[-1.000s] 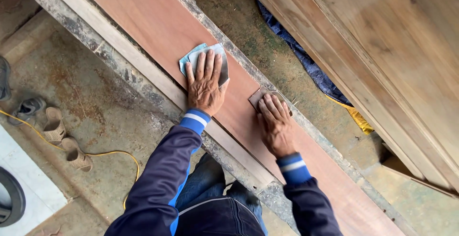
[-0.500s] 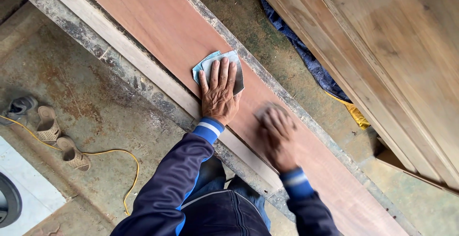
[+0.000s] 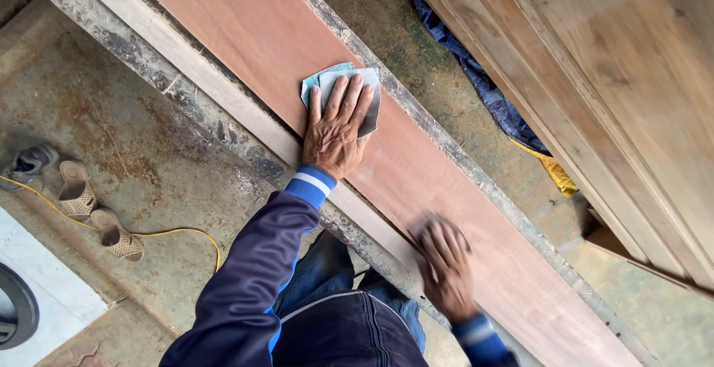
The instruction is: Sanding a long piece of wood using an electric orbital sander and manual sanding blocks.
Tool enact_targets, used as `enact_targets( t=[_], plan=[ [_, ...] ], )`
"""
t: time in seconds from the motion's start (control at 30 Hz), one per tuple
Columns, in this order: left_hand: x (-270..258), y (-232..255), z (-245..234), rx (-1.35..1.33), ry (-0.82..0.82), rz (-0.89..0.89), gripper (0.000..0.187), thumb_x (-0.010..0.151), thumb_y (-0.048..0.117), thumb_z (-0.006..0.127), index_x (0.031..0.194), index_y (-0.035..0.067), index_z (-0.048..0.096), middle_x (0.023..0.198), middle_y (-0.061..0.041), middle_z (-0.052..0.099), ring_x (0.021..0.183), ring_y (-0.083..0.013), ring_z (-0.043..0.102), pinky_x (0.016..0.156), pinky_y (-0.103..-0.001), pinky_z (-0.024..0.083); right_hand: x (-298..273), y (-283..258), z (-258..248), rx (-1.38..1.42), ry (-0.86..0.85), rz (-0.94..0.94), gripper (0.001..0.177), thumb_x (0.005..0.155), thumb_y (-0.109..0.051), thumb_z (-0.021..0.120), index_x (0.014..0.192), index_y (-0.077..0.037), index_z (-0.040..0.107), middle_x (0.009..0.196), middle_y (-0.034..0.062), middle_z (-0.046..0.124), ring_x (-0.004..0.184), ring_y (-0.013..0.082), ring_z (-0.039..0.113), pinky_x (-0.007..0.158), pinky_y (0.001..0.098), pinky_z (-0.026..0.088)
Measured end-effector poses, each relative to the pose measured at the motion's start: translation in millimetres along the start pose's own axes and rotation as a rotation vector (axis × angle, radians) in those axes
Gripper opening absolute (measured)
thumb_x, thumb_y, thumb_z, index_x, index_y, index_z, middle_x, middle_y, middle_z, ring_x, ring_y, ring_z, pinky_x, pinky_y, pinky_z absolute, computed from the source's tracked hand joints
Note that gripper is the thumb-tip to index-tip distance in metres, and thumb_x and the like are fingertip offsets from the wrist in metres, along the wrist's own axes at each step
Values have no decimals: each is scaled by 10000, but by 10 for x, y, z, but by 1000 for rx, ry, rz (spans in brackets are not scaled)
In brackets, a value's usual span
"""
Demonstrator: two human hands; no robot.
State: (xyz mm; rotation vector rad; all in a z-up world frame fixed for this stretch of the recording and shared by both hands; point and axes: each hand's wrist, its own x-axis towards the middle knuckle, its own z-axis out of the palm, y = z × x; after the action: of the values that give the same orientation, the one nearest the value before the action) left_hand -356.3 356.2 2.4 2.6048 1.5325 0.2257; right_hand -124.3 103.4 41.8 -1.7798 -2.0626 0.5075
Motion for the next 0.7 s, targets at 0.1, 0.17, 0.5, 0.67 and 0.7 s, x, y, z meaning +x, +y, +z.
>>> enact_targets(
  t=[0.1,0.17,0.5,0.67,0.7],
  plan=[
    [-23,1,17,-16,17,0,849,969,409,665,1658,118,262,1723,-114,209,1585,-320,190,1263,-645,111,790,-313,184,20,-7,-97,490,968,-189,660,1417,-13,572,1544,187,496,1474,377,420,1231,544,291],
    [-20,-25,25,-12,22,-1,850,967,409,664,1657,113,265,1721,-119,209,1582,-322,190,1261,-646,109,1094,-381,227,19,-6,-155,479,979,-195,665,1408,-1,578,1536,182,509,1465,368,434,1225,535,306],
    [-14,-16,57,-27,35,-1,853,980,420,656,1665,127,242,1729,-109,190,1588,-322,176,1268,-638,93,-418,94,-1,-126,-64,39,573,918,-275,669,1435,-59,550,1552,159,479,1475,340,402,1229,521,284],
    [-2,-2,4,24,-22,-20,841,959,422,642,1648,132,257,1716,-93,204,1571,-322,187,1249,-642,108,542,-168,170,-58,15,-18,651,950,-338,680,1473,11,512,1580,224,440,1492,402,384,1242,559,268],
    [-15,-9,17,-13,14,-7,804,995,428,628,1647,125,267,1717,-101,215,1574,-327,193,1251,-647,116,752,-227,211,-68,23,-38,655,964,-356,681,1473,19,512,1585,223,440,1494,394,385,1243,550,270]
  ],
)
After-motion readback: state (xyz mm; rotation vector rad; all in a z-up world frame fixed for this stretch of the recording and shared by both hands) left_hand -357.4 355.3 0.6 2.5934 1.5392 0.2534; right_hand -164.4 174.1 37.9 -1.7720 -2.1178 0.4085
